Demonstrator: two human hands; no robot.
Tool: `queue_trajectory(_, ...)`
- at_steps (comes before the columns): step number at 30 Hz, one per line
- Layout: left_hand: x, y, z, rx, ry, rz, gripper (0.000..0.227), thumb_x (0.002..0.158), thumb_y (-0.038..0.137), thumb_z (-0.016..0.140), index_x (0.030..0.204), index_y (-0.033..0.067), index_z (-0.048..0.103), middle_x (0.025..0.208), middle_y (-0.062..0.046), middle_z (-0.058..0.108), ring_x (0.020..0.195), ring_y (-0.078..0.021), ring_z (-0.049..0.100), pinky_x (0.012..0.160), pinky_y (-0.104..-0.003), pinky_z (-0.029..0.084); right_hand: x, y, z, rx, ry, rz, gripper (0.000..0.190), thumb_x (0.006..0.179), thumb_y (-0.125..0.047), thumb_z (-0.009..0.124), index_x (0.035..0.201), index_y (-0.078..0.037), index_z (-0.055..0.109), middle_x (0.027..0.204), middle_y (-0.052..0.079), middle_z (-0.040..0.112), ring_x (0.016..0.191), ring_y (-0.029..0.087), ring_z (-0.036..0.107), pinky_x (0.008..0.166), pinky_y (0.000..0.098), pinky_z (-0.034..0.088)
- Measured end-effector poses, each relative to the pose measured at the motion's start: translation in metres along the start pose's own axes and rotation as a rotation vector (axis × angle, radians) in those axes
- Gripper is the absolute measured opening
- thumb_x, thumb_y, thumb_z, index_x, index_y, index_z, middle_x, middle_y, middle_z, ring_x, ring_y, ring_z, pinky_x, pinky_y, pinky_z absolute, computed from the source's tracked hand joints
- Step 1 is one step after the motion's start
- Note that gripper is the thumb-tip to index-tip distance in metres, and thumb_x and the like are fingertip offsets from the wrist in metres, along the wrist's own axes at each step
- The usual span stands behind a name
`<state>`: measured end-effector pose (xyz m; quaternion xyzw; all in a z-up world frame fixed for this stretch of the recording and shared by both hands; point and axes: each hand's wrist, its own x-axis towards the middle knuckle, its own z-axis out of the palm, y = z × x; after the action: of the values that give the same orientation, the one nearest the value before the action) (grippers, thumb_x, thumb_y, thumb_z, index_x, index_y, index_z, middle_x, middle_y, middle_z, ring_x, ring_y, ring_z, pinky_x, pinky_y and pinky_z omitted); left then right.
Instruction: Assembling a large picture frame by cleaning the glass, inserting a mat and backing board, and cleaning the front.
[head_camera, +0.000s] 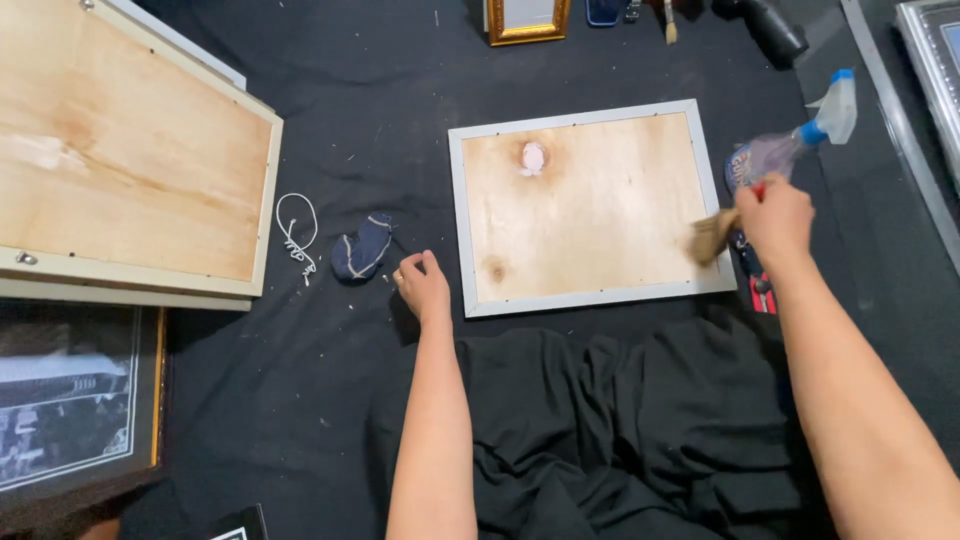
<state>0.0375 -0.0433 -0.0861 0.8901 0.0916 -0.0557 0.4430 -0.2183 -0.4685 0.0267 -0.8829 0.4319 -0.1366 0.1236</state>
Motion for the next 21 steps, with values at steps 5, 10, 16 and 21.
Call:
queue_trajectory(5, 0.002, 0.008, 0.002, 0.042, -0.055, -0.062, 0.036, 0.101, 0.043, 0.054, 0.119, 0.0128, 0.063, 0.128, -0.011, 0.056, 0.121, -0.0352, 0.057, 0.104, -0.044, 0.046, 0.004, -0.018, 0.042, -0.185, 0.021, -0.13, 0.021, 0.101, -0.019, 0.064, 0.101, 0.001, 0.066, 0.085, 0.024, 0.071, 0.076, 0.047, 0.071, 0.071, 0.0536, 0.056)
queue_trajectory(10, 0.003, 0.014, -0.004, 0.033, -0.093, -0.171, 0.035, 0.105, 0.044, 0.053, 0.124, 0.0148, 0.061, 0.132, -0.008, 0.053, 0.128, -0.0341, 0.056, 0.108, -0.045, 0.046, -0.041, -0.18, 0.092, -0.003, -0.126, -0.304, 0.021, 0.093, -0.012, 0.064, 0.105, 0.005, 0.064, 0.084, 0.03, 0.069, 0.081, 0.053, 0.072, 0.073, 0.0614, 0.058)
queue_trajectory(16, 0.001, 0.013, -0.009, 0.055, -0.055, -0.131, 0.034, 0.104, 0.044, 0.053, 0.121, 0.0145, 0.06, 0.129, -0.009, 0.054, 0.126, -0.0376, 0.057, 0.109, -0.047, 0.046, -0.072, -0.33, 0.109, 0.535, -0.444, -0.291, 0.024, 0.1, -0.029, 0.057, 0.098, -0.004, 0.057, 0.086, 0.023, 0.068, 0.088, 0.047, 0.072, 0.078, 0.0547, 0.058)
queue_trajectory(21, 0.011, 0.003, 0.0, 0.068, -0.05, -0.153, 0.034, 0.102, 0.045, 0.055, 0.12, 0.0156, 0.061, 0.129, -0.008, 0.055, 0.125, -0.0355, 0.059, 0.107, -0.045, 0.047, -0.027, -0.293, 0.146, 0.757, -0.503, -0.057, 0.028, 0.095, -0.037, 0.068, 0.099, -0.009, 0.068, 0.089, 0.019, 0.074, 0.096, 0.037, 0.074, 0.086, 0.0499, 0.057)
